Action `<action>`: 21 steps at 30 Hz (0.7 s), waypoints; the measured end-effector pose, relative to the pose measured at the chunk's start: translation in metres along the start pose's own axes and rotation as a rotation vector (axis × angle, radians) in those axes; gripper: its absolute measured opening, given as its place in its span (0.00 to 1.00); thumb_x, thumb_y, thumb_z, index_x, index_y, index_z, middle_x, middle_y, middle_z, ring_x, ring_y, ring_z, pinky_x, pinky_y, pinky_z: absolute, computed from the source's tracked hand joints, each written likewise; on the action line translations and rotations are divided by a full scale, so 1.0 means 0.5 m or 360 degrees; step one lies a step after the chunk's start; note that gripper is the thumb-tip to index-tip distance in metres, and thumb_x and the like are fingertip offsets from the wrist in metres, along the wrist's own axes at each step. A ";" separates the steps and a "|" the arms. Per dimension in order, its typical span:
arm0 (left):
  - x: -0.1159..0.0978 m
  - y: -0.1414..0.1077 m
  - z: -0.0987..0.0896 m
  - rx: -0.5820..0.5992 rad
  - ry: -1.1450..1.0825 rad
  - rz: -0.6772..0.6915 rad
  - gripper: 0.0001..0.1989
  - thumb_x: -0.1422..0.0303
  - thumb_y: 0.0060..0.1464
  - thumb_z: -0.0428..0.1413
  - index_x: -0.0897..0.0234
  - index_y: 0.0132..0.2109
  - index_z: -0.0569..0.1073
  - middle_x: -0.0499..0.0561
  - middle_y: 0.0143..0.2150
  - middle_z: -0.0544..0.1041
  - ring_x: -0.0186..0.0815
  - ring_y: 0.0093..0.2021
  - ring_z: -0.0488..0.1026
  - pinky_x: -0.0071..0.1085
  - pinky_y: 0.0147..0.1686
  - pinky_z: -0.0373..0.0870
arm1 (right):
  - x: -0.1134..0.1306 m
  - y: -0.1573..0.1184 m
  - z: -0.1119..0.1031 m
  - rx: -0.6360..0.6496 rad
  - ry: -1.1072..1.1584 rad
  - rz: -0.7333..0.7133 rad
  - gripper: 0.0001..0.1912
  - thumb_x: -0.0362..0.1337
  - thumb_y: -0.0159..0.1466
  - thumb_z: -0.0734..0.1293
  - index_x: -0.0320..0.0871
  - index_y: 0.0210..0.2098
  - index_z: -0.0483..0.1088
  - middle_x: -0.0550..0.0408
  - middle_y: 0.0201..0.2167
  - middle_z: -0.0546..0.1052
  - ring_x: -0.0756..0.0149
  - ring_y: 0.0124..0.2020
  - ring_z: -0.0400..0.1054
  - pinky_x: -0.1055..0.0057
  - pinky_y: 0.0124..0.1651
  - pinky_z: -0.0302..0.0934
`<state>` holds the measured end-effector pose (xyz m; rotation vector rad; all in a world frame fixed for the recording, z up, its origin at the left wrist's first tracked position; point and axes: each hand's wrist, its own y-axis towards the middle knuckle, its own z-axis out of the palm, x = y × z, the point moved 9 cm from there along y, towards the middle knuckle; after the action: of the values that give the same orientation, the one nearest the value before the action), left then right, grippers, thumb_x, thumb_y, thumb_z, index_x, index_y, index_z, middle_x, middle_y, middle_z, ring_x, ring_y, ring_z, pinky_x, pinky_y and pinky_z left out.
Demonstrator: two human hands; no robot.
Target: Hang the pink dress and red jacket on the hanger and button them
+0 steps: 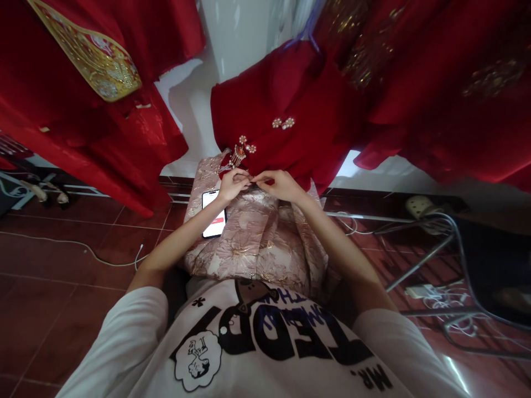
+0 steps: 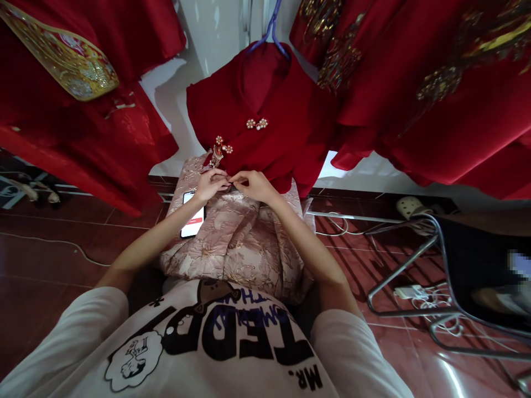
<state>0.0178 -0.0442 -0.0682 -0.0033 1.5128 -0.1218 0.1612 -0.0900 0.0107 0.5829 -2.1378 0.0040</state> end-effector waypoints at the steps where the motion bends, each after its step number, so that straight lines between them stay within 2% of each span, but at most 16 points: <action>1: 0.002 -0.001 0.001 -0.0012 -0.0016 -0.0010 0.09 0.81 0.53 0.61 0.65 0.38 0.71 0.45 0.31 0.80 0.30 0.31 0.81 0.25 0.35 0.79 | -0.001 0.000 0.002 0.0007 0.0012 -0.0005 0.12 0.27 0.63 0.67 0.43 0.42 0.81 0.53 0.44 0.85 0.62 0.46 0.81 0.62 0.56 0.74; 6: -0.002 -0.006 0.003 -0.0002 -0.0025 -0.0008 0.08 0.79 0.56 0.60 0.66 0.38 0.70 0.45 0.29 0.78 0.28 0.31 0.81 0.22 0.35 0.79 | 0.000 0.002 0.009 0.0004 0.0150 -0.0074 0.11 0.29 0.63 0.67 0.42 0.44 0.78 0.51 0.47 0.84 0.62 0.49 0.80 0.59 0.60 0.73; 9: -0.014 0.000 -0.005 0.0056 0.0139 0.0053 0.06 0.77 0.57 0.61 0.65 0.39 0.71 0.46 0.32 0.79 0.30 0.30 0.81 0.24 0.32 0.78 | 0.000 0.005 -0.008 -0.0053 0.0186 -0.0088 0.09 0.31 0.64 0.67 0.41 0.42 0.77 0.50 0.45 0.84 0.62 0.45 0.80 0.58 0.57 0.75; 12: -0.056 0.009 -0.034 0.0011 0.0376 0.0340 0.05 0.78 0.57 0.61 0.65 0.37 0.74 0.47 0.34 0.79 0.30 0.29 0.78 0.24 0.30 0.76 | -0.006 0.005 -0.048 -0.0174 0.0147 -0.0037 0.08 0.34 0.65 0.67 0.40 0.41 0.77 0.49 0.41 0.84 0.63 0.39 0.80 0.60 0.50 0.77; 15: -0.110 0.008 -0.072 -0.0115 0.0546 0.0683 0.06 0.80 0.57 0.59 0.64 0.36 0.77 0.49 0.37 0.80 0.31 0.33 0.77 0.25 0.34 0.75 | -0.011 0.001 -0.094 -0.0314 0.0161 0.0005 0.10 0.35 0.66 0.66 0.39 0.44 0.77 0.49 0.39 0.83 0.64 0.36 0.79 0.64 0.44 0.77; 17: -0.134 0.004 -0.086 -0.0147 0.0640 0.0821 0.06 0.79 0.56 0.59 0.64 0.36 0.78 0.50 0.37 0.81 0.32 0.36 0.77 0.26 0.37 0.75 | -0.014 -0.002 -0.114 -0.0374 0.0187 0.0027 0.11 0.35 0.66 0.65 0.38 0.45 0.76 0.49 0.38 0.82 0.65 0.35 0.79 0.66 0.41 0.76; 19: -0.147 0.000 -0.082 -0.0081 0.0754 0.0905 0.06 0.78 0.56 0.59 0.64 0.35 0.79 0.50 0.37 0.81 0.33 0.37 0.77 0.27 0.40 0.74 | -0.016 -0.003 -0.120 -0.0392 0.0198 0.0047 0.11 0.34 0.66 0.66 0.38 0.45 0.76 0.49 0.36 0.82 0.65 0.34 0.78 0.67 0.40 0.76; 21: -0.146 -0.006 -0.061 0.0064 0.0867 0.0960 0.05 0.76 0.56 0.60 0.63 0.36 0.81 0.51 0.37 0.81 0.35 0.37 0.77 0.29 0.41 0.75 | -0.017 -0.002 -0.117 -0.0395 0.0201 0.0060 0.11 0.34 0.66 0.66 0.37 0.45 0.76 0.49 0.35 0.82 0.65 0.33 0.78 0.67 0.39 0.76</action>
<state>-0.0168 -0.0391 0.0028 0.5529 1.9859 0.3587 0.2110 -0.0751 0.0391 0.3863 -1.9881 -0.1957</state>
